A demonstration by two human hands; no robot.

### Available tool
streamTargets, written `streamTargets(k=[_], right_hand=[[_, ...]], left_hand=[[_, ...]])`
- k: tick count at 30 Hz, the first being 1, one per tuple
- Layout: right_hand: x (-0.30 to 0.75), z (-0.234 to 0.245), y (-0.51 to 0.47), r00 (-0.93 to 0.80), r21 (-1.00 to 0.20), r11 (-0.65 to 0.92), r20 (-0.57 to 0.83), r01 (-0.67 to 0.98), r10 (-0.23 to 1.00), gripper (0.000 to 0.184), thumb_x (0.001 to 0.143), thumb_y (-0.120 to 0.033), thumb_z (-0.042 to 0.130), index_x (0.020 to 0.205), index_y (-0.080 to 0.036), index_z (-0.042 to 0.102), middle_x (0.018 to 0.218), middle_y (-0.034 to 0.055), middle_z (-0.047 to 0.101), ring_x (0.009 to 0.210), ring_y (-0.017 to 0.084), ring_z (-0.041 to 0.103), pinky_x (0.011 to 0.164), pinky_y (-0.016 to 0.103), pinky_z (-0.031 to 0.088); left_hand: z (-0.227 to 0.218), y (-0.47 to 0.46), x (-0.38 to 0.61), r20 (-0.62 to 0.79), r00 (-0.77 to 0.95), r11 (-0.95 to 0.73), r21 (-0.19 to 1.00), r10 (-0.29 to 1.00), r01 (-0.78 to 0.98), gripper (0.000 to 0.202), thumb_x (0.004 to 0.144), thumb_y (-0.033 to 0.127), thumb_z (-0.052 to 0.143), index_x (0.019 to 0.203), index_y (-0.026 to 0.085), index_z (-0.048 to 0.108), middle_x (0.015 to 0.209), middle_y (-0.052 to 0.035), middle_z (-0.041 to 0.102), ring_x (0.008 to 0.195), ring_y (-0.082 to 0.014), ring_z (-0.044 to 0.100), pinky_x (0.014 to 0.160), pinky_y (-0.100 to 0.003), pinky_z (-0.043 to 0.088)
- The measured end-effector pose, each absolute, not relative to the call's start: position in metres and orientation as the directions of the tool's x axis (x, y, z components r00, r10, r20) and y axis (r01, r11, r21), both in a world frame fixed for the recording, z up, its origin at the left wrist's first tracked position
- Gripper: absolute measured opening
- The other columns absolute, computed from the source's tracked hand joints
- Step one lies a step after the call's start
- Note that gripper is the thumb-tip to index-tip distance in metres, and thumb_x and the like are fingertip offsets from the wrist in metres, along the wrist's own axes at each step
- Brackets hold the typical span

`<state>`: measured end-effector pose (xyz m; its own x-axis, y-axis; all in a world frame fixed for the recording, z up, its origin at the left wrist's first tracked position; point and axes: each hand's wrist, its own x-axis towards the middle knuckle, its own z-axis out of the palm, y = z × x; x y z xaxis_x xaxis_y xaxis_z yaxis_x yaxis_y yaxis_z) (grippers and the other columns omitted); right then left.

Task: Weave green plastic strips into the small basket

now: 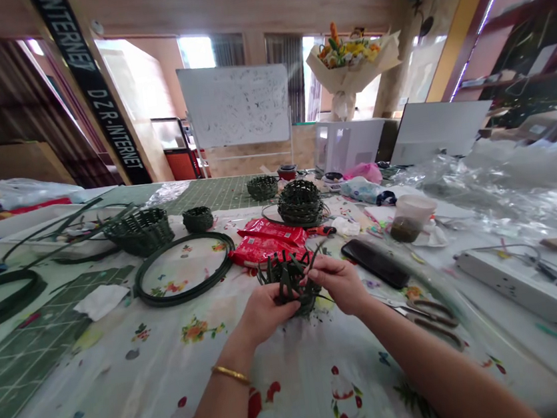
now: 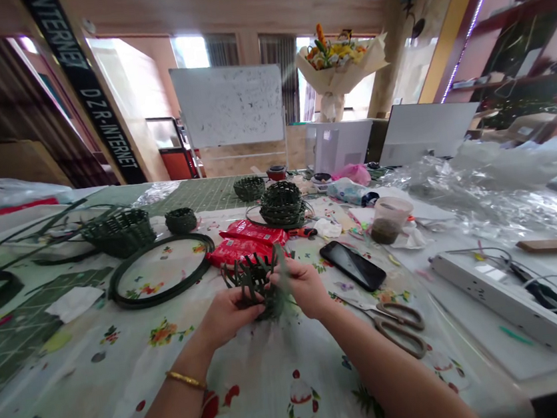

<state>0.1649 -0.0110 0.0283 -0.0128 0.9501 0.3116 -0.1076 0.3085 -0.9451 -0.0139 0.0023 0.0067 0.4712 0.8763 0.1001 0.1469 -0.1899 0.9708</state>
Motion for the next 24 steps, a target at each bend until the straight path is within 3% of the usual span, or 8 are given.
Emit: streamTargets(k=[6, 13, 19, 24], right_hand=[[0.163, 0.025, -0.009, 0.199, -0.969, 0.231, 0.212, -0.081, 0.957, 0.023, 0.064, -0.038, 0.072, 0.071, -0.018, 0.066, 0.054, -0.0017, 0.061, 0.05, 0.015, 0.058, 0.048, 0.027, 0.051], [0.171, 0.024, -0.017, 0.309, -0.97, 0.195, 0.143, -0.142, 0.94, 0.021, 0.06, -0.031, 0.073, 0.065, -0.017, 0.059, 0.05, -0.0034, 0.06, 0.05, 0.014, 0.062, 0.05, 0.024, 0.052], [0.177, 0.02, -0.015, 0.27, -0.96, 0.061, -0.016, -0.273, 0.963, 0.029, 0.065, -0.037, 0.066, 0.058, -0.018, 0.046, 0.045, -0.0073, 0.048, 0.043, 0.013, 0.06, 0.051, 0.027, 0.053], [0.178, 0.013, -0.01, 0.202, -0.959, -0.086, -0.144, -0.269, 0.969, 0.028, 0.068, -0.039, 0.059, 0.061, -0.02, 0.04, 0.046, -0.0093, 0.039, 0.04, 0.01, 0.054, 0.048, 0.026, 0.052]], left_hand=[[0.002, 0.001, -0.005, 0.181, 0.337, -0.3, 0.889, 0.924, 0.346, 0.011, 0.068, 0.024, 0.06, 0.073, 0.015, 0.064, 0.066, -0.0002, 0.062, 0.059, -0.0115, 0.052, 0.055, -0.021, 0.04], [0.008, -0.001, -0.004, 0.243, 0.306, -0.374, 0.777, 0.92, 0.506, 0.01, 0.068, 0.023, 0.056, 0.072, 0.017, 0.063, 0.07, -0.0013, 0.064, 0.064, -0.0139, 0.056, 0.06, -0.023, 0.042], [0.003, 0.003, -0.006, 0.23, 0.299, -0.358, 0.786, 0.926, 0.504, 0.013, 0.069, 0.025, 0.057, 0.075, 0.017, 0.064, 0.071, -0.0019, 0.065, 0.064, -0.014, 0.057, 0.06, -0.023, 0.044], [-0.001, 0.006, -0.008, 0.197, 0.317, -0.336, 0.811, 0.928, 0.479, 0.014, 0.069, 0.027, 0.057, 0.076, 0.017, 0.065, 0.067, -0.0011, 0.065, 0.063, -0.0142, 0.058, 0.058, -0.022, 0.044]])
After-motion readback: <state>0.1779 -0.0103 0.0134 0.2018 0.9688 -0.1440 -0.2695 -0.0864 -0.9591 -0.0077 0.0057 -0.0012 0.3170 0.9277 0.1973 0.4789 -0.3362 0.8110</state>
